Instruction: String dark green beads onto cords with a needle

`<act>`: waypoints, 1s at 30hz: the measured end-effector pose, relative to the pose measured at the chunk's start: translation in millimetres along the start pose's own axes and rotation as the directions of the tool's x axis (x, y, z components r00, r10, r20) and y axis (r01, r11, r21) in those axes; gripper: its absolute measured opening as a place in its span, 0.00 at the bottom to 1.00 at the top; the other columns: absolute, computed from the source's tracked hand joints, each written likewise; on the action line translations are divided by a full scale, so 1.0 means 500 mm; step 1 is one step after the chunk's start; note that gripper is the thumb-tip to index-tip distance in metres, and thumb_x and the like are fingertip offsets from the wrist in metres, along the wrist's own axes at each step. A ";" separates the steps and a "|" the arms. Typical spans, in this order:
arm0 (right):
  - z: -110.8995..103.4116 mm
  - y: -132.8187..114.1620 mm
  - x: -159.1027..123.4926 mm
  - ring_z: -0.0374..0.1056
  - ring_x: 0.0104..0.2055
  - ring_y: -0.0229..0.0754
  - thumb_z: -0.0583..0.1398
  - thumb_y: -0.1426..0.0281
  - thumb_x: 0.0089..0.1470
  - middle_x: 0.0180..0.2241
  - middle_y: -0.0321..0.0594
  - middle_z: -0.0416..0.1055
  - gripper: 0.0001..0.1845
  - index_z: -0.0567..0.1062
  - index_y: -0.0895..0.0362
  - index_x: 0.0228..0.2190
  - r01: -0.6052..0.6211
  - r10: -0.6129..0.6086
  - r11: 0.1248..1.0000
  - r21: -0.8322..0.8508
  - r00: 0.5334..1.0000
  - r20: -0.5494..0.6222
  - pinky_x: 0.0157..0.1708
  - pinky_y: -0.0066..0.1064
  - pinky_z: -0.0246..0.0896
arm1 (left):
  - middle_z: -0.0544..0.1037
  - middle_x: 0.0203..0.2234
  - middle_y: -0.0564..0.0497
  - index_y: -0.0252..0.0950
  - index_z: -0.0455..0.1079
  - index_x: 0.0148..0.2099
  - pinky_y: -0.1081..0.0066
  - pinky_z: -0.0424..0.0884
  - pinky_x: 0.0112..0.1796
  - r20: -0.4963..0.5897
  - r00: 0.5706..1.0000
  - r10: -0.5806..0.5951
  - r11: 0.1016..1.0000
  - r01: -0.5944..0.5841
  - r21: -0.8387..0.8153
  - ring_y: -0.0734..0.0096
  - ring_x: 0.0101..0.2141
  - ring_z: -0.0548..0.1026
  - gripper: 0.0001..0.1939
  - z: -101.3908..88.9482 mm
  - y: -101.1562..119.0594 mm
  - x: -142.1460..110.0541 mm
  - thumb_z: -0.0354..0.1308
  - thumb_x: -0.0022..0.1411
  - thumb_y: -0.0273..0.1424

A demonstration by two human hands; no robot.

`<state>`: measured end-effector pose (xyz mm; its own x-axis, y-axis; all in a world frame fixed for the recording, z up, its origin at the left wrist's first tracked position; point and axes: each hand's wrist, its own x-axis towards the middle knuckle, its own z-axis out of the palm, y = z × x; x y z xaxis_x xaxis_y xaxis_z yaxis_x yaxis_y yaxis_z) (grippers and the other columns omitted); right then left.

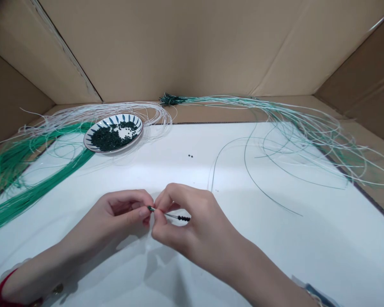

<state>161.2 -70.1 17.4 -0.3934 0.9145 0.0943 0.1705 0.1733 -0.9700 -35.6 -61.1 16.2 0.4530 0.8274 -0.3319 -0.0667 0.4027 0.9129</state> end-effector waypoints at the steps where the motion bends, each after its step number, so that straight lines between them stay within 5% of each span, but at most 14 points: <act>1: 0.000 0.000 0.000 0.69 0.30 0.36 0.59 0.77 0.54 0.29 0.33 0.75 0.09 0.70 0.53 0.25 0.001 -0.002 1.000 -0.008 1.000 -0.004 0.31 0.26 0.65 | 0.75 0.23 0.57 0.37 0.79 0.33 0.79 0.61 0.28 0.005 1.000 -0.001 1.000 0.001 0.002 0.79 0.26 0.68 0.05 0.000 0.000 -0.001 0.65 0.62 0.28; 11: 0.002 -0.003 -0.011 0.65 0.30 0.35 0.58 0.77 0.56 0.31 0.32 0.73 0.09 0.69 0.53 0.28 -0.025 0.027 0.994 -0.111 1.000 0.013 0.24 0.22 0.60 | 0.76 0.24 0.56 0.35 0.78 0.32 0.79 0.63 0.29 -0.029 1.000 0.012 1.000 -0.012 0.011 0.78 0.27 0.69 0.04 0.009 0.002 0.003 0.65 0.61 0.26; 17: -0.003 -0.005 -0.006 0.70 0.34 0.33 0.58 0.70 0.64 0.33 0.31 0.77 0.08 0.76 0.51 0.32 -0.065 0.067 0.997 -0.040 0.997 0.046 0.32 0.20 0.64 | 0.74 0.23 0.56 0.36 0.77 0.31 0.78 0.65 0.28 -0.097 0.991 0.097 0.992 -0.089 0.084 0.78 0.26 0.70 0.05 0.010 -0.001 0.002 0.64 0.61 0.27; 23: -0.001 0.003 0.008 0.74 0.32 0.36 0.63 0.63 0.60 0.28 0.34 0.78 0.11 0.79 0.54 0.28 -0.208 0.203 0.963 0.173 0.978 0.046 0.33 0.23 0.67 | 0.78 0.31 0.53 0.38 0.79 0.36 0.75 0.69 0.34 -0.107 0.869 0.482 0.816 -0.402 0.416 0.73 0.32 0.75 0.07 0.010 -0.009 -0.010 0.62 0.61 0.22; 26: 0.003 0.010 0.012 0.74 0.26 0.33 0.65 0.67 0.58 0.23 0.31 0.77 0.10 0.80 0.54 0.25 -0.233 0.226 0.922 0.308 0.972 0.058 0.30 0.21 0.68 | 0.79 0.31 0.52 0.38 0.79 0.37 0.75 0.70 0.35 -0.056 0.832 0.552 0.743 -0.460 0.487 0.73 0.33 0.75 0.09 0.009 -0.010 -0.012 0.60 0.61 0.20; 30: 0.005 0.008 0.013 0.71 0.22 0.31 0.67 0.70 0.55 0.21 0.30 0.77 0.09 0.82 0.53 0.24 -0.250 0.254 0.897 0.365 0.966 0.037 0.26 0.19 0.69 | 0.80 0.30 0.51 0.38 0.80 0.35 0.76 0.70 0.32 -0.107 0.883 0.457 0.821 -0.372 0.432 0.74 0.31 0.76 0.07 0.011 -0.005 -0.008 0.62 0.61 0.23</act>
<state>156.9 -64.4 13.6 -0.3701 0.9145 -0.1637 -0.0786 -0.2064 -0.9753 -32.3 -67.7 16.3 0.2740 0.9567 0.0986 0.1608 -0.1467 0.9760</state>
